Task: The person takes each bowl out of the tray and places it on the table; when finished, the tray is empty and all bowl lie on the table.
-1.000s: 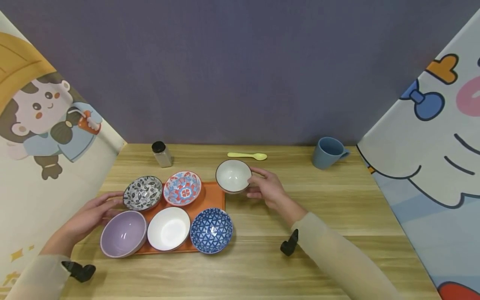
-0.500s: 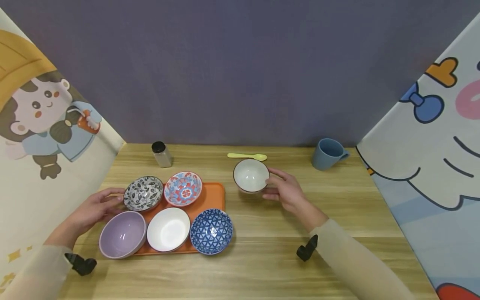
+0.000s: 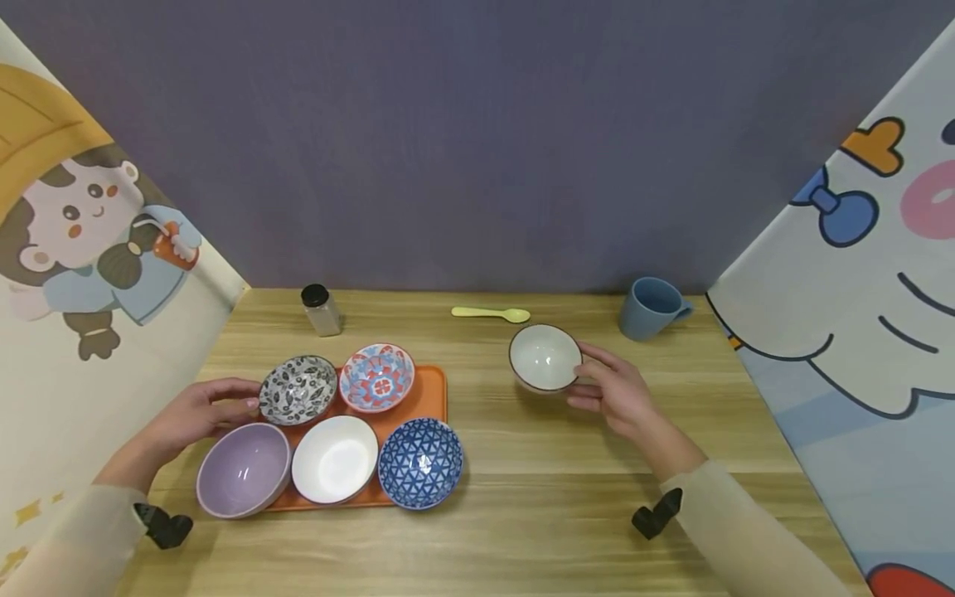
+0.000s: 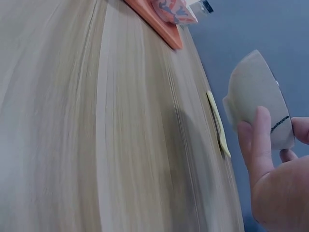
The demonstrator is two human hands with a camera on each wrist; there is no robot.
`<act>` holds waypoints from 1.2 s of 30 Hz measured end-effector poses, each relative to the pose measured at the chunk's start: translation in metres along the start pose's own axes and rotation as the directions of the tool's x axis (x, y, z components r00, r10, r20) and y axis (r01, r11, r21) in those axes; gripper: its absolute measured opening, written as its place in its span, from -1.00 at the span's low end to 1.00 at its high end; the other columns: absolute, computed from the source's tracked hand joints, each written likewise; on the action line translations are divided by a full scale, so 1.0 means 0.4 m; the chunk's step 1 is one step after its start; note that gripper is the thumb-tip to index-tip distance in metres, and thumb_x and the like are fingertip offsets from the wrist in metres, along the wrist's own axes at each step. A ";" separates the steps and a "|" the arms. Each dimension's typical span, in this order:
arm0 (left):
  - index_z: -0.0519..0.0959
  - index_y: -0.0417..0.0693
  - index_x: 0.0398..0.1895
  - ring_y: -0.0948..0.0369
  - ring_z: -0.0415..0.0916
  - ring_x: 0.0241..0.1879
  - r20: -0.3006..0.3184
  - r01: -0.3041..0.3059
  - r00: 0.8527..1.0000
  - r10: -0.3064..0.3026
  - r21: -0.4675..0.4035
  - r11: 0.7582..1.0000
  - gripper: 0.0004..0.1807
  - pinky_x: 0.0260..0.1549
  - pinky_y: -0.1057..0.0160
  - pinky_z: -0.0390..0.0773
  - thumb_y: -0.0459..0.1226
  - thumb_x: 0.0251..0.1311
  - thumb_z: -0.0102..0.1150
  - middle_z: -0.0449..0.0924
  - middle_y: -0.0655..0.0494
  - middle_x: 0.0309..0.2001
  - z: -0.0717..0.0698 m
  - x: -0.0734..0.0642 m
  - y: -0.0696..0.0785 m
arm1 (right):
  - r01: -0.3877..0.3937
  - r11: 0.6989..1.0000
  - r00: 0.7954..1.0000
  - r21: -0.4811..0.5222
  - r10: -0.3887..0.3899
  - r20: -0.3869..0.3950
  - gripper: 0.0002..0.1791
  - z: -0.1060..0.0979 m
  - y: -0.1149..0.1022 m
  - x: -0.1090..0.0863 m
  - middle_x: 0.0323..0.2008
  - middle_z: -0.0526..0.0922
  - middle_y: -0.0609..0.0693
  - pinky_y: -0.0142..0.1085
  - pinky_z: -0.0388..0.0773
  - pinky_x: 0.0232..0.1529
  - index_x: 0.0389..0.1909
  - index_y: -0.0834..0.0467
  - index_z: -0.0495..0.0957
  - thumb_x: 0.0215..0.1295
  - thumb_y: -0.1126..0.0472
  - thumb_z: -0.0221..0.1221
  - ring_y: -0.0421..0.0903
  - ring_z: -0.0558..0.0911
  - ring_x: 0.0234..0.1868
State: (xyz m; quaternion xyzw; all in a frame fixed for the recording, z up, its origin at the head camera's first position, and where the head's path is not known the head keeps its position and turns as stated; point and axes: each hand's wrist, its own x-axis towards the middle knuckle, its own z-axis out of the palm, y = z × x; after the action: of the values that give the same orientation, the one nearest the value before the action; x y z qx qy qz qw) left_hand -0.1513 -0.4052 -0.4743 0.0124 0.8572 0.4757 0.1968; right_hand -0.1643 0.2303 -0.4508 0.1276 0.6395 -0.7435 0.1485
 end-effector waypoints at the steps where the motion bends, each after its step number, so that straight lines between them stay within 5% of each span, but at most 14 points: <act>1: 0.44 -0.29 0.39 0.21 0.70 -0.05 0.000 -0.001 1.000 0.001 0.020 1.000 -0.40 -0.17 0.16 0.73 -0.09 0.44 0.20 0.59 -0.28 0.20 0.002 0.001 0.004 | 0.002 1.000 1.000 0.003 -0.002 -0.006 -0.27 -0.012 0.000 -0.004 0.19 0.51 0.25 -0.20 0.75 -0.18 0.60 0.12 0.16 0.44 0.30 0.13 -0.07 0.79 -0.26; 6: 0.48 -0.25 0.36 0.13 0.67 -0.03 -0.008 -0.030 0.999 0.031 0.101 0.994 -0.42 -0.21 0.16 0.74 -0.08 0.42 0.23 0.47 -0.39 0.28 0.010 0.007 0.019 | -0.006 0.999 0.999 0.046 0.008 -0.031 -0.26 -0.069 -0.003 -0.024 -0.14 0.69 -0.03 -0.22 0.75 -0.22 0.62 0.13 0.09 0.47 0.31 0.09 -0.07 0.80 -0.29; 10: 0.43 -0.27 0.39 0.14 0.64 -0.04 0.011 -0.049 0.999 0.048 0.142 0.989 -0.39 -0.24 0.19 0.73 -0.09 0.42 0.23 0.44 -0.41 0.29 0.009 0.012 0.026 | -0.006 0.998 0.999 0.069 0.010 -0.048 -0.24 -0.104 -0.006 -0.040 -0.15 0.66 -0.09 -0.23 0.74 -0.22 0.64 0.12 0.04 0.49 0.30 0.07 -0.08 0.80 -0.27; 19: 0.08 -0.45 0.53 -0.02 0.66 0.03 0.066 0.143 0.987 -0.150 0.093 0.985 -0.18 -0.07 0.02 0.70 0.07 0.57 -0.09 0.45 -0.46 0.28 -0.010 0.022 0.019 | 0.009 0.995 0.998 0.095 -0.003 -0.059 -0.23 -0.182 -0.021 -0.074 -0.09 0.61 -0.15 -0.24 0.74 -0.18 0.66 0.09 -0.04 0.53 0.27 0.05 -0.09 0.78 -0.22; 28: 0.10 -0.52 0.50 0.04 0.62 0.01 0.084 0.212 0.971 -0.225 0.139 0.967 -0.04 -0.05 0.02 0.69 0.20 0.50 -0.06 0.46 -0.42 0.26 -0.007 0.045 0.028 | 0.035 0.993 0.998 0.114 -0.028 -0.059 -0.26 -0.286 -0.010 -0.107 -0.06 0.55 -0.18 -0.29 0.73 -0.15 0.66 0.00 -0.04 0.57 0.26 0.02 -0.12 0.77 -0.18; 36: 0.08 -0.53 0.50 -0.02 0.61 0.04 0.091 0.240 0.962 -0.257 0.166 0.956 0.02 -0.10 0.03 0.70 0.23 0.45 -0.01 0.39 -0.49 0.29 -0.004 0.057 0.044 | 0.042 0.984 0.995 0.173 -0.026 -0.095 -0.14 -0.388 0.001 -0.135 -0.15 0.64 -0.27 -0.25 0.73 -0.15 0.68 0.01 -0.28 0.57 0.27 0.01 -0.13 0.79 -0.20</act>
State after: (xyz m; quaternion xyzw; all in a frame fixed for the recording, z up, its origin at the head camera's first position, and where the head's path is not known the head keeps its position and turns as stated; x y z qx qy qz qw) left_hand -0.1758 -0.3919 -0.4665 -0.0539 0.8737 0.3782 0.3013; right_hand -0.1142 0.3869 -0.4538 0.1633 0.5801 -0.7924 0.0941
